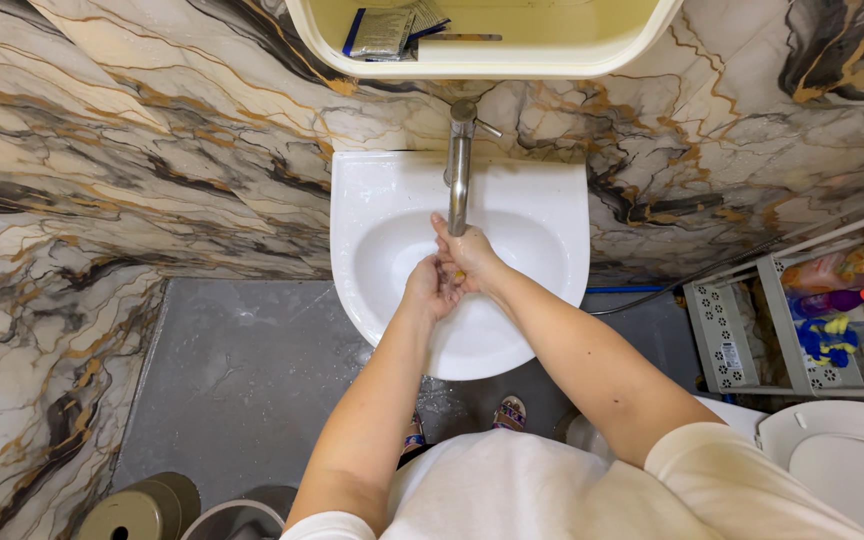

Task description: The person cleans a bathroom sink by spraying a cleaning agent, scrubbing the basin and faucet with a sponge, and rinsing the surfaces using a bidet sprayer.

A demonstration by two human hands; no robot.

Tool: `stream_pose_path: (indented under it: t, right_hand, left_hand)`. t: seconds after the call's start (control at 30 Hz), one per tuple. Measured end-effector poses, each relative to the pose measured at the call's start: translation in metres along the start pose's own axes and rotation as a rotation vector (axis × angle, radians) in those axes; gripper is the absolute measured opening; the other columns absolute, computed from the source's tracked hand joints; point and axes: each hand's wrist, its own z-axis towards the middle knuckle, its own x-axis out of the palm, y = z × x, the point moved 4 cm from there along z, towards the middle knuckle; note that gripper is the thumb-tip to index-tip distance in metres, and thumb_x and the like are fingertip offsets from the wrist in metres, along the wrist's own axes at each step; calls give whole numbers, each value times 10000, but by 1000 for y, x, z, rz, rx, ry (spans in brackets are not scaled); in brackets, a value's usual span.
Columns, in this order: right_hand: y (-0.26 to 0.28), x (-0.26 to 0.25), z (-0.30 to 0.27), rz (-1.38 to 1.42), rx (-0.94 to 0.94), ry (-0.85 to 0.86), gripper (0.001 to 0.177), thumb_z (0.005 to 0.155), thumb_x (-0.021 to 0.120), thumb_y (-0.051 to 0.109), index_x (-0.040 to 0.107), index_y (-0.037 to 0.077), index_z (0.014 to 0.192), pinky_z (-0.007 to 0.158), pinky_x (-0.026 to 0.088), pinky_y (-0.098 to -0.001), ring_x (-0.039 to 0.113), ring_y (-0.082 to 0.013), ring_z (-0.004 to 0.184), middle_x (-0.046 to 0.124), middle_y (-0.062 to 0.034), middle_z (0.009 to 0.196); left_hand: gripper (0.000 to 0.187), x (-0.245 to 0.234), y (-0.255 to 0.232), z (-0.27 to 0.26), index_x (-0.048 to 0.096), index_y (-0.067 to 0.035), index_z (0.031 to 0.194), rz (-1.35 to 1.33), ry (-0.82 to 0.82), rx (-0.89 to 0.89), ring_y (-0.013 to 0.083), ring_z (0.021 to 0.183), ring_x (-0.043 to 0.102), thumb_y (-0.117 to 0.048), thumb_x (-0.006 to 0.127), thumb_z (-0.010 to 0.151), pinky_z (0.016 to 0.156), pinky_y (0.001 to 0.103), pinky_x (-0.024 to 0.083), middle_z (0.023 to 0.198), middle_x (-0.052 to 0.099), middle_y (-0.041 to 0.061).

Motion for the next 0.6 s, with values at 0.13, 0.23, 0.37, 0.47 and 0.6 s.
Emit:
stream_pose_path:
  t: [0.13, 0.23, 0.37, 0.47, 0.6]
  right_hand:
    - [4, 5, 6, 172, 7, 75, 357, 983, 641, 298, 439, 168, 719, 398, 277, -315, 377, -146, 483, 421, -13, 638]
    - [23, 18, -26, 334, 164, 96, 261, 983, 475, 349, 569, 154, 836, 539, 437, -352, 565, -194, 638, 592, -37, 766]
    - [29, 19, -27, 405, 192, 169, 270, 1005, 379, 279, 620, 157, 1011, 669, 515, -365, 628, -191, 778, 660, -52, 921]
    - [3, -4, 25, 368, 64, 247, 222, 1019, 440, 234, 621, 104, 1013, 589, 456, -307, 544, -157, 679, 641, -66, 876]
    - [-19, -25, 52, -59, -9, 152, 148, 1023, 598, 248, 564, 123, 952, 440, 238, -314, 336, -138, 555, 470, -31, 750]
  left_hand:
    - [207, 22, -14, -32, 577, -95, 853, 208, -286, 6, 203, 668, 567, -209, 486, 1000, 758, 399, 577, 762, 564, 52]
    - [255, 57, -47, -68, 656, -44, 1011, 615, -446, 426, 241, 863, 661, -261, 529, 974, 819, 394, 576, 921, 673, 94]
    - [464, 149, -96, -120, 687, 18, 1208, 1233, -519, 973, 350, 1068, 696, -360, 565, 967, 924, 422, 525, 1115, 742, 208]
    - [553, 229, -111, -142, 712, -4, 1174, 1464, -456, 1027, 413, 1057, 681, -485, 518, 981, 901, 465, 529, 1106, 735, 229]
    - [649, 306, -106, -137, 762, -9, 1104, 1829, -460, 547, 409, 1117, 683, -573, 452, 1022, 974, 467, 535, 1144, 729, 243]
